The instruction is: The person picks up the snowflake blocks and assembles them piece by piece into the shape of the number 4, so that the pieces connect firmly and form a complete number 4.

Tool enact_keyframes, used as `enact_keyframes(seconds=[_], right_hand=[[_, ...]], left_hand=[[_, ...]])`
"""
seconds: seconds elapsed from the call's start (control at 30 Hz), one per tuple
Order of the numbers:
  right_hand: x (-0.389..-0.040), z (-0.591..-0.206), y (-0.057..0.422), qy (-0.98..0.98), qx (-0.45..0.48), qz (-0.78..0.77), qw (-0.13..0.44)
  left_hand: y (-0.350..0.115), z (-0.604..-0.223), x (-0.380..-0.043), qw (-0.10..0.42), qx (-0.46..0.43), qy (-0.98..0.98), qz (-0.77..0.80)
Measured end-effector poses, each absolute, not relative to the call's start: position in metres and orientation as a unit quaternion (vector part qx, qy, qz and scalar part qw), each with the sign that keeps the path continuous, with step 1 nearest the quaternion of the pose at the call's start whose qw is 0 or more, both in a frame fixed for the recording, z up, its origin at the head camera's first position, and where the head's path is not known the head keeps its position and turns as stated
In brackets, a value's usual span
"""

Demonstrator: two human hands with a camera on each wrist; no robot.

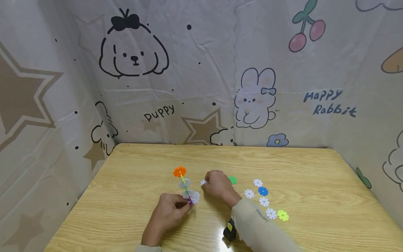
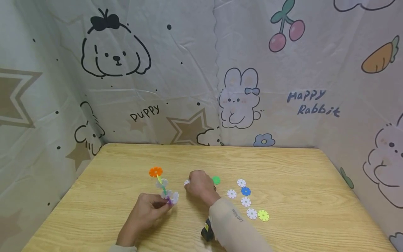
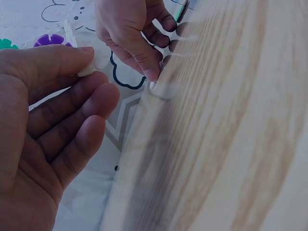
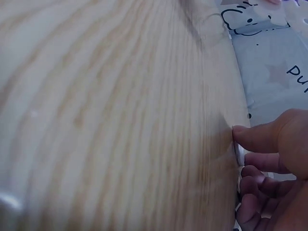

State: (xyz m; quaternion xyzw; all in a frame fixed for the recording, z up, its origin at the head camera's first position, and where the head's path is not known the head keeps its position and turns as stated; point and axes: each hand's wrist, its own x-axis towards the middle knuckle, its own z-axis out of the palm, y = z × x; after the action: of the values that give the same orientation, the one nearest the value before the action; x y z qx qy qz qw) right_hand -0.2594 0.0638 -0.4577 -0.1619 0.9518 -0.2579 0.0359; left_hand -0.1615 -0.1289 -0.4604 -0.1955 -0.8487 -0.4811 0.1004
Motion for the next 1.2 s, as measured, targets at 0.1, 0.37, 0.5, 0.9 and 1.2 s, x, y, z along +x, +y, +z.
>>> enact_keyframes(seconds=[0.1,0.37,0.5,0.9,1.2], right_hand=[[-0.26,-0.458,0.064,0.953,-0.151,-0.258,0.043],[-0.258,-0.455,0.067,0.944,-0.152,-0.291,0.045],[-0.258,-0.454,0.07,0.938,-0.158,-0.304,0.05],[-0.257,-0.452,0.079,0.929,-0.19,-0.314,0.057],[-0.249,-0.446,0.09,0.917,-0.202,-0.341,0.041]], left_hand=[[-0.129,-0.461,-0.161,0.096,-0.191,-0.851,-0.479],[-0.128,-0.461,-0.159,0.086,-0.186,-0.85,-0.486],[-0.128,-0.461,-0.159,0.084,-0.187,-0.851,-0.484],[-0.128,-0.461,-0.16,0.084,-0.192,-0.847,-0.489],[-0.127,-0.461,-0.161,0.082,-0.201,-0.847,-0.486]])
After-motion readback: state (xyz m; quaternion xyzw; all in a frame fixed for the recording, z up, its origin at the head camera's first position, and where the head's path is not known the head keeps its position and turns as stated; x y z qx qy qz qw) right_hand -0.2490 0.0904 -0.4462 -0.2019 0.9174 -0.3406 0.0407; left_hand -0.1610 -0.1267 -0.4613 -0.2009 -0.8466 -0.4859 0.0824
